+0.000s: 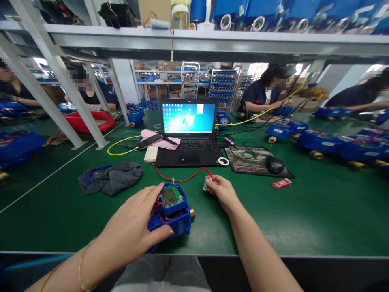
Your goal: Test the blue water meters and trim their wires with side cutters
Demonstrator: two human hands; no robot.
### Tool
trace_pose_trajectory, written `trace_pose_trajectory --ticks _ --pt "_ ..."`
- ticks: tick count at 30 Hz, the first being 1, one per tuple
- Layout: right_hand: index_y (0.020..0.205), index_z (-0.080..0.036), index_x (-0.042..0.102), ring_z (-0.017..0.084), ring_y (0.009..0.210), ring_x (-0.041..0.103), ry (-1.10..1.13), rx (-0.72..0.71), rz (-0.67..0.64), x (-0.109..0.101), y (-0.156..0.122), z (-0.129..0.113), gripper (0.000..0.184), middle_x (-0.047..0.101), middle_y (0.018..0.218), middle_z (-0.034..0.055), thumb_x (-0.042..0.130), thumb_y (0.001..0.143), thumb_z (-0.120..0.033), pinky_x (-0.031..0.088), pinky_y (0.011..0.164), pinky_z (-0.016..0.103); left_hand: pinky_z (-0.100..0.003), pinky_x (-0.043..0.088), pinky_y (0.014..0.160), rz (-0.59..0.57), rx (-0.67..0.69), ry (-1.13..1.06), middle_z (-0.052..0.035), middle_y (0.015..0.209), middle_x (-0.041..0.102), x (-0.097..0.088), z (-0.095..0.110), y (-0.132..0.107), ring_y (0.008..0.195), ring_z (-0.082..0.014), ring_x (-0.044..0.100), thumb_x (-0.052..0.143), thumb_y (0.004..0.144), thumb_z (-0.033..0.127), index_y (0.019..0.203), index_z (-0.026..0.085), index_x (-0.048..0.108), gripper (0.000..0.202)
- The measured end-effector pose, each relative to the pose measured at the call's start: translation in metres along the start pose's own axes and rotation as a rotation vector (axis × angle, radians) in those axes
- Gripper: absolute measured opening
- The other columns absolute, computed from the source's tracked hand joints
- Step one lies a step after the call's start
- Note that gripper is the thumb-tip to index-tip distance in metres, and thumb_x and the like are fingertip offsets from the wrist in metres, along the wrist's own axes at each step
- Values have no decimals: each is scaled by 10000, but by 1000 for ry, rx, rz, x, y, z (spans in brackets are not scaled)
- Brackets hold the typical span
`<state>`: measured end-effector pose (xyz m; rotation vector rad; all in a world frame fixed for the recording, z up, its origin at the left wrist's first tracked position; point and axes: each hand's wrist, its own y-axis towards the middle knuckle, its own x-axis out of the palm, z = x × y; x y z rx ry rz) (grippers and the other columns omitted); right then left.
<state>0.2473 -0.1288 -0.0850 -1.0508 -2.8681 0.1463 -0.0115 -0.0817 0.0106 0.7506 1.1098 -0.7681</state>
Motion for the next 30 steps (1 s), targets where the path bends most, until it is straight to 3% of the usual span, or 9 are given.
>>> trace_pose_trajectory --ticks 4,6,12,15,17,19,21,25,30 --pt "773 -132 628 78 495 492 71 37 -13 2 -5 -4 489 600 603 5 809 422 -420 349 447 180 -495 444 1009 138 228 33 -179 1326 488 8 -2 -16 1205 -316 473 803 657 400 1391 112 269 953" --pt "760 -135 629 78 496 496 90 51 -18 3 -8 -6 478 604 603 5 822 409 -395 358 448 179 -477 445 1016 158 271 27 -172 1326 490 8 -6 -17 1203 -304 477 817 643 404 1396 127 247 984" --pt "774 -133 629 71 505 501 107 81 -32 3 -13 -13 462 614 636 3 820 420 -359 374 454 172 -485 416 1047 104 266 -113 -147 1362 468 2 -14 -13 1230 -305 468 759 669 542 1437 216 147 1035" --pt "779 -132 631 77 503 496 95 100 -23 1 -13 -13 447 609 631 5 810 433 -353 361 442 174 -496 388 1075 102 193 -307 -132 1417 407 0 -16 -16 1272 -317 432 674 677 668 1448 266 148 1016" --pt "783 -131 633 80 495 489 79 118 -11 -1 -12 -13 435 598 611 4 799 444 -348 344 431 175 -450 416 1066 139 111 -514 -121 1411 407 -2 -17 -17 1265 -289 447 614 766 626 1437 271 194 867" --pt "794 -128 635 82 489 486 64 136 -3 -2 -12 -12 433 588 596 1 786 454 -348 333 429 174 -384 460 1030 198 11 -708 -115 1353 457 -3 -17 -17 1227 -236 489 519 890 452 1394 247 274 597" --pt "810 -125 636 81 490 486 52 147 -4 -3 -12 -12 442 586 594 -1 775 457 -352 330 434 173 -341 495 984 254 -84 -806 -111 1288 497 -4 -18 -14 1181 -197 523 425 920 282 1320 213 356 412" --pt "813 -127 637 86 494 485 29 157 -12 -3 -13 -13 447 586 603 1 767 456 -362 328 442 180 -338 501 930 233 -151 -606 -93 1255 501 -11 -22 -4 1133 -187 526 403 889 222 1203 188 478 324" --pt "815 -138 633 104 516 502 15 149 -27 -3 -13 -12 442 599 640 18 766 472 -383 337 460 202 -305 456 847 -28 -68 -394 -14 978 637 -23 -28 15 938 -165 591 482 853 232 937 209 625 168"
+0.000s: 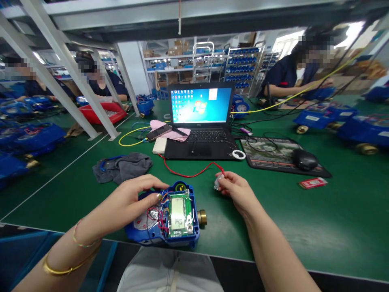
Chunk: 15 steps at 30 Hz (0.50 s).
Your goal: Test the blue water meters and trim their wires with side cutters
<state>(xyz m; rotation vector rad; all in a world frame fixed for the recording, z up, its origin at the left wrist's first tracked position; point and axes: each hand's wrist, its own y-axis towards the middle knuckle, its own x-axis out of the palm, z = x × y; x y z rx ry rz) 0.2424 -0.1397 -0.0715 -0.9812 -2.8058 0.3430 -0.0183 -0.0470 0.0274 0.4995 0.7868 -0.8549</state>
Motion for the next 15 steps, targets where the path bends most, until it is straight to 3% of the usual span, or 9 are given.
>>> trace_pose_trajectory --ticks 3,9,15 --pt "829 -139 629 100 511 499 6 -10 -6 0 0 1 463 600 642 13 771 471 -395 341 465 202 -276 432 717 14 15 62 4 806 631 -2 -1 7 778 -147 588 467 844 202 780 190 602 150" --pt "799 -141 634 105 509 510 21 -24 -18 1 -2 -1 435 596 625 15 784 477 -392 349 452 203 -265 431 700 25 22 -45 -2 858 631 3 -4 3 787 -147 582 366 901 230 873 201 549 187" --pt "792 -150 642 104 527 540 74 -43 -15 2 -5 -3 471 624 669 20 833 446 -407 409 466 199 -273 437 746 278 120 54 -20 872 576 3 0 -12 838 -156 551 416 916 246 864 198 553 155"
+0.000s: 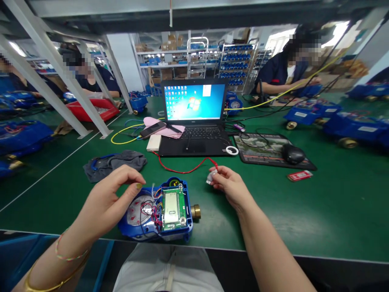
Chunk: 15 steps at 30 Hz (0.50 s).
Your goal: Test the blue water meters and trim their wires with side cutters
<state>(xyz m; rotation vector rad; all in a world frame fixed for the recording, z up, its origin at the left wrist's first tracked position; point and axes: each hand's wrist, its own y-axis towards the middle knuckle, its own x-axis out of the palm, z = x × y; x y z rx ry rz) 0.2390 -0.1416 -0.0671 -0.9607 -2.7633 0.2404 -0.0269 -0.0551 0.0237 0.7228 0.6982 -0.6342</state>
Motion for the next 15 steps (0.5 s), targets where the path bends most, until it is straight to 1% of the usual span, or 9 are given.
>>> trace_pose_trajectory --ticks 1,2,3,5,6,7,9,11,15 --pt "795 -155 645 105 537 548 12 -7 3 1 -2 -2 489 626 675 18 845 436 -418 419 471 197 -282 442 791 11 28 18 -29 947 575 0 3 -4 911 -167 548 434 920 278 925 207 562 147" --pt "797 -161 649 107 549 557 29 -21 7 2 -6 -4 502 628 678 15 857 428 -428 427 475 193 -296 446 847 -10 50 31 -39 1049 567 1 7 -7 998 -183 537 479 910 335 1016 222 560 174" --pt "801 -167 655 108 561 565 52 -44 9 3 -11 -7 505 631 680 13 868 428 -434 436 481 190 -318 444 906 -59 62 45 -49 1165 540 3 12 -11 1089 -205 513 545 877 411 1123 239 533 300" --pt "808 -184 676 108 575 578 107 -129 -10 8 -27 -14 474 642 686 11 880 463 -435 460 497 188 -378 426 998 -166 65 86 -72 1350 446 9 19 -17 1218 -258 448 664 760 543 1302 251 420 662" --pt "812 -193 686 111 581 589 125 -184 -40 12 -37 -19 435 650 688 11 879 500 -426 480 513 192 -405 415 1024 -203 59 111 -86 1391 418 13 23 -19 1246 -277 429 698 717 562 1348 242 371 779" --pt "820 -202 695 115 587 603 129 -242 -86 16 -48 -24 383 659 693 12 871 549 -407 502 532 199 -424 407 1041 -220 55 131 -96 1401 416 16 25 -20 1255 -287 425 713 704 550 1367 229 346 823" --pt "839 -224 703 132 626 641 77 -342 -196 23 -71 -34 261 684 732 13 834 651 -348 541 576 215 -436 400 1054 -221 58 140 -105 1377 454 20 28 -20 1243 -288 444 708 724 476 1365 215 347 781" --pt "866 -244 701 140 664 664 -45 -425 -292 30 -90 -42 165 702 781 8 785 729 -279 558 602 217 -432 409 1048 -210 69 119 -104 1344 492 21 28 -19 1221 -287 469 703 726 431 1344 215 371 734" --pt "946 -269 676 118 676 659 -370 -639 -372 38 -109 -49 169 704 817 -23 712 797 -200 538 622 184 -421 450 1003 -180 90 99 -89 1298 531 20 27 -20 1181 -288 502 724 704 462 1297 223 412 711"
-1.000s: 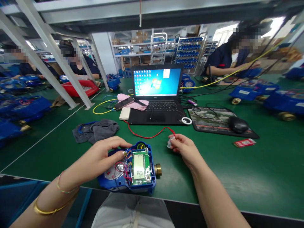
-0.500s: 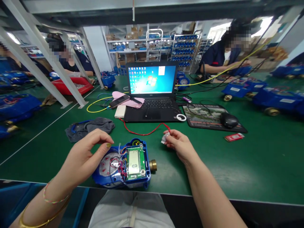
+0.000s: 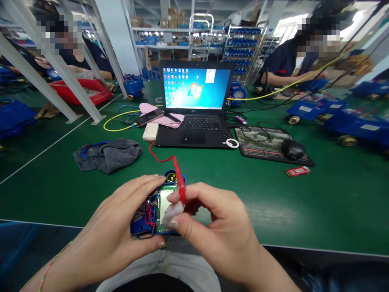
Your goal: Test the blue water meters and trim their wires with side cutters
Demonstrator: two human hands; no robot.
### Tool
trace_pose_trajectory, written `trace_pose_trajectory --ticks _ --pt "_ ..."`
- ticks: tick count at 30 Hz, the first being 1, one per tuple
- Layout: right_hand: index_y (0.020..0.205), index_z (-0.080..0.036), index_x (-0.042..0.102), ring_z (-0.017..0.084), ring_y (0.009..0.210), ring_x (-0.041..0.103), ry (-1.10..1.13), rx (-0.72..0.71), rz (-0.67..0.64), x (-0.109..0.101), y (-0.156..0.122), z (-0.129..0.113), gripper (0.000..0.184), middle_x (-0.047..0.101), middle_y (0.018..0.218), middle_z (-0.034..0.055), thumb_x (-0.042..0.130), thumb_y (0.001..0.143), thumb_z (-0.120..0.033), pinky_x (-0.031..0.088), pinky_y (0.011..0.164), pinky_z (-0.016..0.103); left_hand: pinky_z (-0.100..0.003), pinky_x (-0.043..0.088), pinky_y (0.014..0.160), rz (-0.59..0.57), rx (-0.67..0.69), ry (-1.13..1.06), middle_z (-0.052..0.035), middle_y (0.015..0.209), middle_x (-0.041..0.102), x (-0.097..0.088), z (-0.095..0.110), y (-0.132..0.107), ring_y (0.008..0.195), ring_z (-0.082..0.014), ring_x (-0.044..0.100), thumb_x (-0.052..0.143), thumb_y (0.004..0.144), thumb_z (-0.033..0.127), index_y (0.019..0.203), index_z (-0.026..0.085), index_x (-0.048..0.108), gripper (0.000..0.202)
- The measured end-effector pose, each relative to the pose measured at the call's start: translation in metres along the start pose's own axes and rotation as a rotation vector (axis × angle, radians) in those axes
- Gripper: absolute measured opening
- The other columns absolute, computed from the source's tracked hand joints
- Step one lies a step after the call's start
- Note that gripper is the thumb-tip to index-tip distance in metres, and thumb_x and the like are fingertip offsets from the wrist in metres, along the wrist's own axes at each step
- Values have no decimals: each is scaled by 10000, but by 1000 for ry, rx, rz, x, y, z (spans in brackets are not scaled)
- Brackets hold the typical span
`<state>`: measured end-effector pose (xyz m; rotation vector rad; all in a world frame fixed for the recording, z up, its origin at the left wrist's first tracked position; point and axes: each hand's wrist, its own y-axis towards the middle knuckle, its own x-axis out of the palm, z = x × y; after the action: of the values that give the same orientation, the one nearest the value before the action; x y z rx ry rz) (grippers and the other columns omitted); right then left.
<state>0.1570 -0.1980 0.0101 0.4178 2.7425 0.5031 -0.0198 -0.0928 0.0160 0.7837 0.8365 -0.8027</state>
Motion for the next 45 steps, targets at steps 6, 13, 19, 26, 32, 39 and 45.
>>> trace_pose_trajectory --ticks 6,13,19,26,32,39,45 --pt "936 -240 628 119 694 671 -302 -185 -102 1 4 -3 119 715 829 -23 658 833 -188 523 615 171 -400 429 1025 8 15 61 -79 1315 511 5 -1 -4 1202 -265 478 713 719 508 1306 220 384 732" --pt "907 -252 619 139 669 683 -359 -189 -110 2 7 -7 90 720 801 -21 644 839 -198 535 589 192 -398 419 1043 50 33 124 -89 1307 523 10 -3 -5 1206 -267 481 720 701 490 1302 194 390 747" --pt "911 -237 597 124 679 682 -402 -215 -172 1 10 -9 75 713 795 -22 613 861 -184 529 604 176 -403 417 1046 100 61 139 -106 1278 544 13 -2 -8 1188 -274 498 711 694 447 1279 164 417 713" --pt "892 -183 604 109 694 669 -403 -224 -219 0 11 -11 98 700 790 -13 629 825 -115 526 644 170 -410 431 1030 119 64 119 -89 1260 557 13 -1 -6 1178 -253 505 683 712 357 1258 147 444 631" --pt "922 -177 596 118 736 671 -378 -243 -231 1 10 -11 140 701 825 -2 603 824 -77 529 673 183 -391 416 1043 129 73 118 -83 1262 554 14 -2 -6 1180 -238 501 688 723 375 1270 153 431 644" --pt "935 -169 592 113 771 671 -371 -259 -233 -1 10 -10 124 699 852 4 587 842 -87 533 702 185 -387 408 1049 128 56 97 -68 1251 559 14 -1 -5 1178 -227 500 684 737 385 1257 164 441 615" --pt "942 -167 588 115 772 671 -373 -269 -231 0 11 -10 126 695 846 5 595 840 -94 536 712 190 -379 393 1063 126 52 83 -56 1258 552 14 -1 -6 1189 -221 489 687 727 373 1259 173 445 618"
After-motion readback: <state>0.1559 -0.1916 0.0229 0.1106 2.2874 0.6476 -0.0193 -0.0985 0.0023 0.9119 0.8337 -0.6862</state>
